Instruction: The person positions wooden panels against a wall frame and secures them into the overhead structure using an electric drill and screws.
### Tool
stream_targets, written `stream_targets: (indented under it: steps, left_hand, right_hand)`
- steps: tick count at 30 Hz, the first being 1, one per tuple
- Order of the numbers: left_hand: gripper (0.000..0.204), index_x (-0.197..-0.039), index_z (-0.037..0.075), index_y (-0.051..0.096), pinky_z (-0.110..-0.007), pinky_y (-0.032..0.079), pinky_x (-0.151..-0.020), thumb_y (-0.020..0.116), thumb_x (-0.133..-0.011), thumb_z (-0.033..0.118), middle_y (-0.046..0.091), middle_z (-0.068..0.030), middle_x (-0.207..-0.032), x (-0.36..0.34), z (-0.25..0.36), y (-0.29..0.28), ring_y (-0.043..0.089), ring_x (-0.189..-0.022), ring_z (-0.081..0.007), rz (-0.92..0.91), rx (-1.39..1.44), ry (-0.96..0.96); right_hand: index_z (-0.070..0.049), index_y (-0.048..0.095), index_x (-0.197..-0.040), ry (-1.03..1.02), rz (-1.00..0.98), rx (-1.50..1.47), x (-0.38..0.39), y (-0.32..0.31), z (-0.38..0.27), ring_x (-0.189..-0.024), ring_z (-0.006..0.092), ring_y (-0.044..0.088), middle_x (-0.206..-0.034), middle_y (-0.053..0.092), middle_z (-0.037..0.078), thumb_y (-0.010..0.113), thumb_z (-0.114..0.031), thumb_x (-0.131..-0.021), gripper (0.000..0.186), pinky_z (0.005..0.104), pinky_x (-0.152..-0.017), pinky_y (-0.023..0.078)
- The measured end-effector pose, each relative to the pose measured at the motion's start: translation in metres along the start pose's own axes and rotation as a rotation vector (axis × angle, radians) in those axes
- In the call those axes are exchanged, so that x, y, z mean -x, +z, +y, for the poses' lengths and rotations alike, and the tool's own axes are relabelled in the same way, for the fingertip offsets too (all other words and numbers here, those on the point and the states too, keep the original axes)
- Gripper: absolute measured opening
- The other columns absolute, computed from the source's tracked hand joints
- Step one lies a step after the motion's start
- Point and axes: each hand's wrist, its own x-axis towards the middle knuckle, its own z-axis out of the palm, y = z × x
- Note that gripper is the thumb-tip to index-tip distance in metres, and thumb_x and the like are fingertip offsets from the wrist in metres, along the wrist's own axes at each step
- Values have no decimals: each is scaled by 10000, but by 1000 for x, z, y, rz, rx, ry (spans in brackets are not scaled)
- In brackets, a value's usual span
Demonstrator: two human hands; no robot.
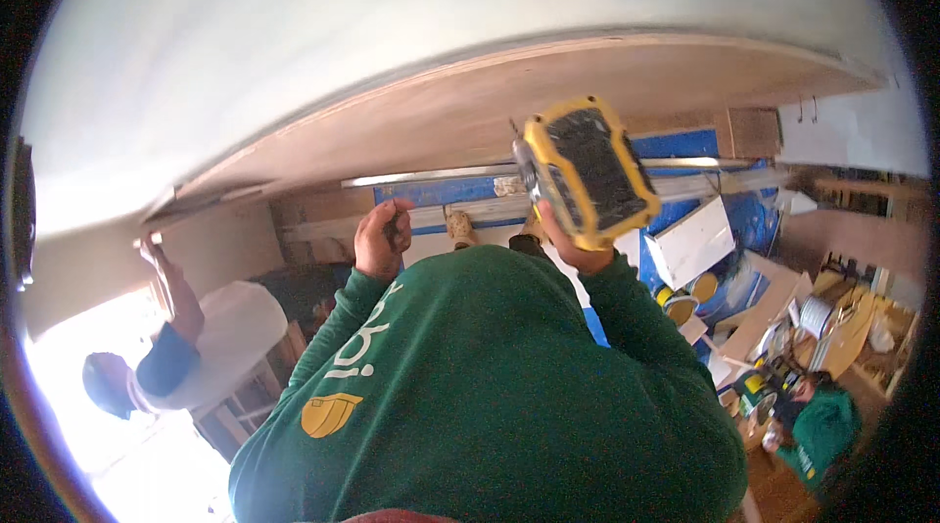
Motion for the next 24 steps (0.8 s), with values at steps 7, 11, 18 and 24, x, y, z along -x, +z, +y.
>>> stream_targets:
  steps: [7,11,18,24]
  left_hand:
    - [232,-1120,-23,626,-213,303,-496,591,-977,156,576,5,-797,31,-13,-35,389,-553,-51,56,328,27]
    - [230,-1135,-16,612,-209,300,-488,615,-964,139,620,-6,-839,34,-20,-3,395,-560,-50,50,493,129]
    - [171,-1037,48,630,-200,291,-467,613,-981,208,583,17,-789,30,-20,17,375,-528,-40,-19,656,218]
    - [184,-1030,46,638,-203,291,-466,630,-979,223,570,28,-751,21,-4,32,362,-519,-43,-23,626,229]
  right_hand:
    - [-51,499,-1084,40,-282,-468,-28,37,-40,-1158,307,560,-1165,598,212,571,74,-830,291,465,-1028,422]
    - [-60,466,-1084,-18,-494,-635,-54,30,-50,-1180,312,540,-1189,572,202,536,69,-834,289,468,-1025,428]
    - [-37,480,-1059,17,-516,-889,-61,33,-71,-1090,341,595,-1087,610,232,596,4,-812,276,530,-1029,436]
    - [-35,483,-1062,12,-454,-876,-62,30,-67,-1079,346,602,-1071,612,241,598,-5,-798,290,527,-1025,440]
